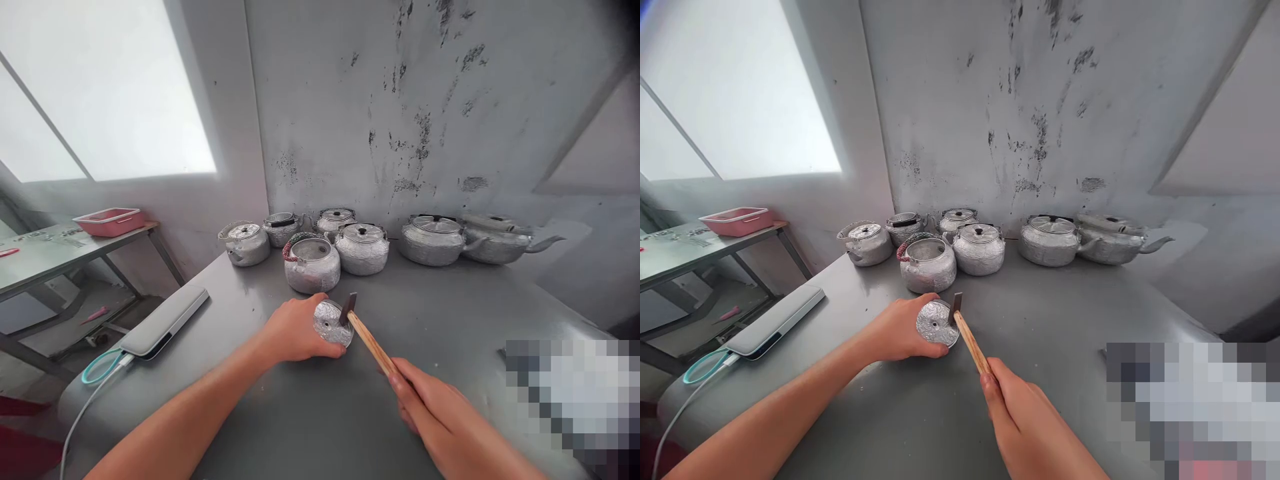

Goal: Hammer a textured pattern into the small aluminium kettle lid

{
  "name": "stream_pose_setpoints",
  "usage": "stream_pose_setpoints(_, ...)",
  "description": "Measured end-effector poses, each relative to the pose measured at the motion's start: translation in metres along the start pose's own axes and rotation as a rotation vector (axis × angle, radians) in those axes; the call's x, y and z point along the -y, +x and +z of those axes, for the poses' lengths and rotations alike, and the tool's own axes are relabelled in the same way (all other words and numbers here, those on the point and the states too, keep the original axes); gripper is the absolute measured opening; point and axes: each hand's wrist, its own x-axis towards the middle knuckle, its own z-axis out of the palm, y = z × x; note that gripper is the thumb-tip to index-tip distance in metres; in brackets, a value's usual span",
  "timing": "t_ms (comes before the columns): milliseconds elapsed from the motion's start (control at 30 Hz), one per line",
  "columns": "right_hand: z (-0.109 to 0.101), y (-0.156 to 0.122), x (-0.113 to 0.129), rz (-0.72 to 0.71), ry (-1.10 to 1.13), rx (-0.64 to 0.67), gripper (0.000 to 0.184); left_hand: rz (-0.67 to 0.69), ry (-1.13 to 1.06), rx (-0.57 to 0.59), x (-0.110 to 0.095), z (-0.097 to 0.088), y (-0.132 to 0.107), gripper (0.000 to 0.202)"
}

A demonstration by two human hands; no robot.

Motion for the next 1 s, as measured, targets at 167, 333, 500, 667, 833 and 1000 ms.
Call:
stream_pose_setpoints(167, 0.0004, -0.0003, -0.0027, 0.012, 0.003, 0.036, 0.051, 0.006, -0.004, 0.007, 0.0013, -0.0013, -0.0009, 0.072)
stream_pose_setpoints(333, 0.0011, -0.0023, -0.0039, -0.016, -0.017, -0.067, 0.047, -0.005, -0.001, -0.011, 0.0020, -0.0007, -0.0009, 0.078)
stream_pose_setpoints(500, 0.0011, -0.0046, -0.0055, 0.007, -0.014, -0.031, 0.049, -0.007, -0.019, -0.006, 0.0015, -0.0018, -0.0012, 0.083)
stream_pose_setpoints(667, 0.0016, -0.0047, -0.0056, 0.049, -0.046, -0.029, 0.049, -0.029, -0.031, 0.004, 0.0008, -0.0029, -0.0013, 0.090)
stream_pose_setpoints(833, 0.0007, -0.0030, -0.0045, 0.043, -0.045, -0.038, 0.049, -0.026, -0.032, -0.007, 0.0011, -0.0016, -0.0006, 0.089)
stream_pose_setpoints(1000, 0.0017, -0.0031, -0.0056, 0.039, -0.017, -0.019, 0.049, -0.011, -0.049, -0.003, 0.0047, -0.0001, 0.0004, 0.087)
